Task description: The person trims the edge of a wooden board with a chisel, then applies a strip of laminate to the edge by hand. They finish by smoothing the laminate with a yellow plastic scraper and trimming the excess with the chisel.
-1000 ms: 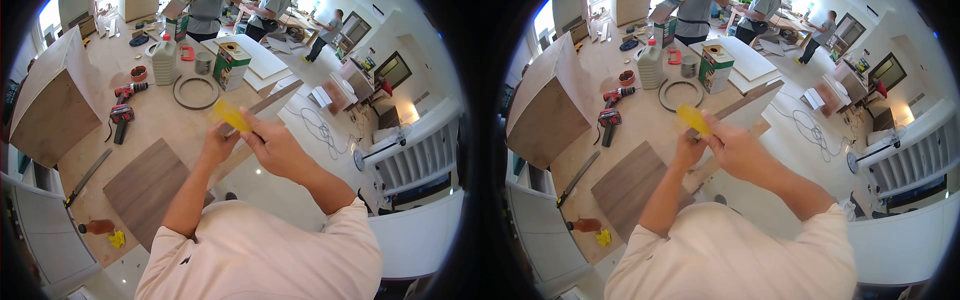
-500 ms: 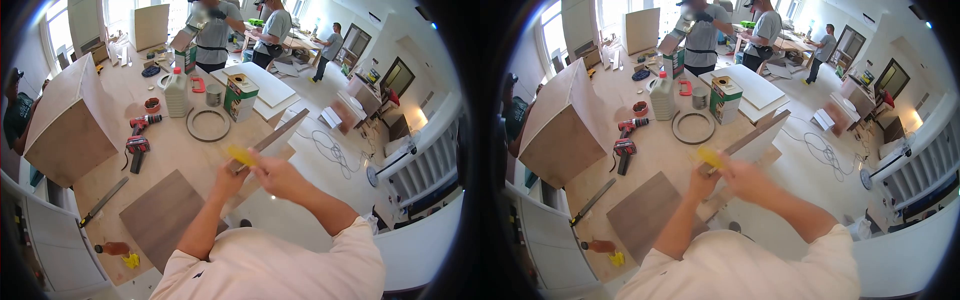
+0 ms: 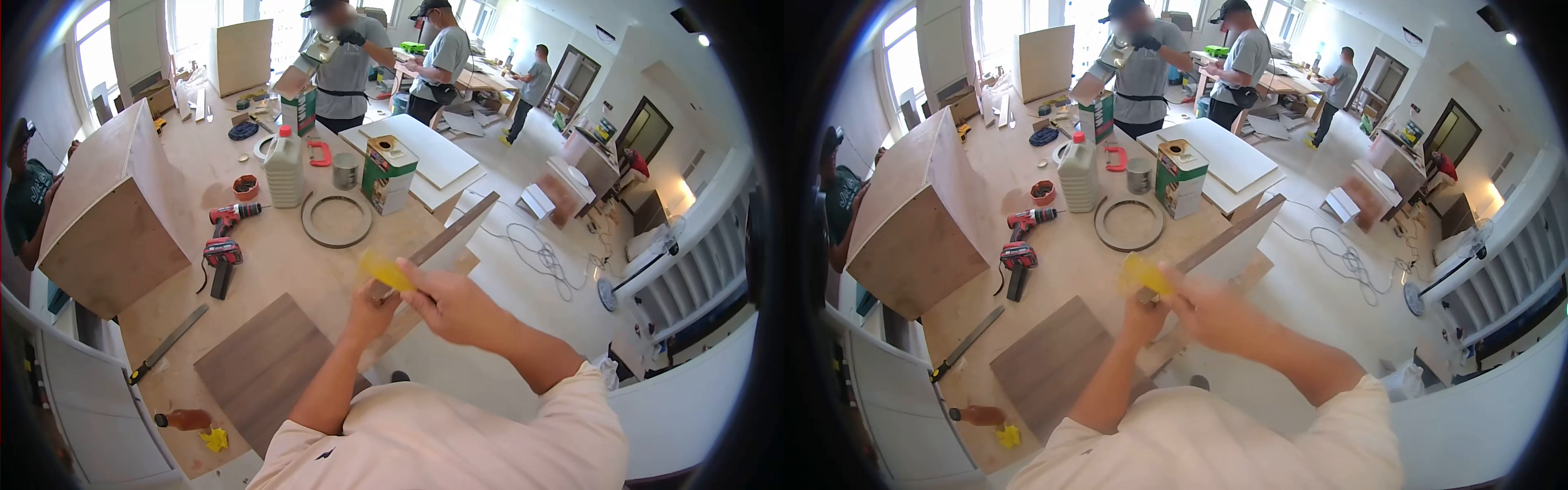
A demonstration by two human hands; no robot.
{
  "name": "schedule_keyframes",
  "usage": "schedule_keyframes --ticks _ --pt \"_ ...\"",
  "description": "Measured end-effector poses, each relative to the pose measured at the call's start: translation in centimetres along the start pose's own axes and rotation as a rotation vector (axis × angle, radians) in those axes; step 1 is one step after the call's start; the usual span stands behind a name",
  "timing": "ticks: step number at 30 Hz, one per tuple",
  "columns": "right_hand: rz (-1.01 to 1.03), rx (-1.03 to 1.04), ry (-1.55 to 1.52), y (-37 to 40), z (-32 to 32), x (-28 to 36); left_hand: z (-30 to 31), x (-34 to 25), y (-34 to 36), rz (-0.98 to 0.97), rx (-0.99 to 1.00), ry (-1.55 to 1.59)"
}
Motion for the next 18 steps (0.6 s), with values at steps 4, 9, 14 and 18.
schedule_keyframes --ticks 4,9,14,18 --pt "-0.046 0.149 0.062 0.0 -2.0 -1.9 -0.1 -2.3 0.1 -0.081 0.013 0.138" --pt "-0.056 0.093 0.020 0.1 -2.2 -2.6 -0.2 -4.0 0.4 -0.124 0.026 -0.015" --pt "-0.397 0.216 0.196 -0.8 0.0 -8.8 -0.1 -4.3 0.3 -0.119 -0.041 -0.010" --pt "-0.489 0.211 0.231 -0.7 0.9 -11.1 -0.2 -3.8 -0.1 -0.205 -0.052 0.028"
Point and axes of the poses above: each hand's wrist, its own y-axis away from the middle knuckle, its own z-axis out of the back of the hand, x = y × z, the point moved 10 cm from there along -y, towards the middle knuckle, and after that the axes turned 10 degrees about y, right-handed, at the moved point
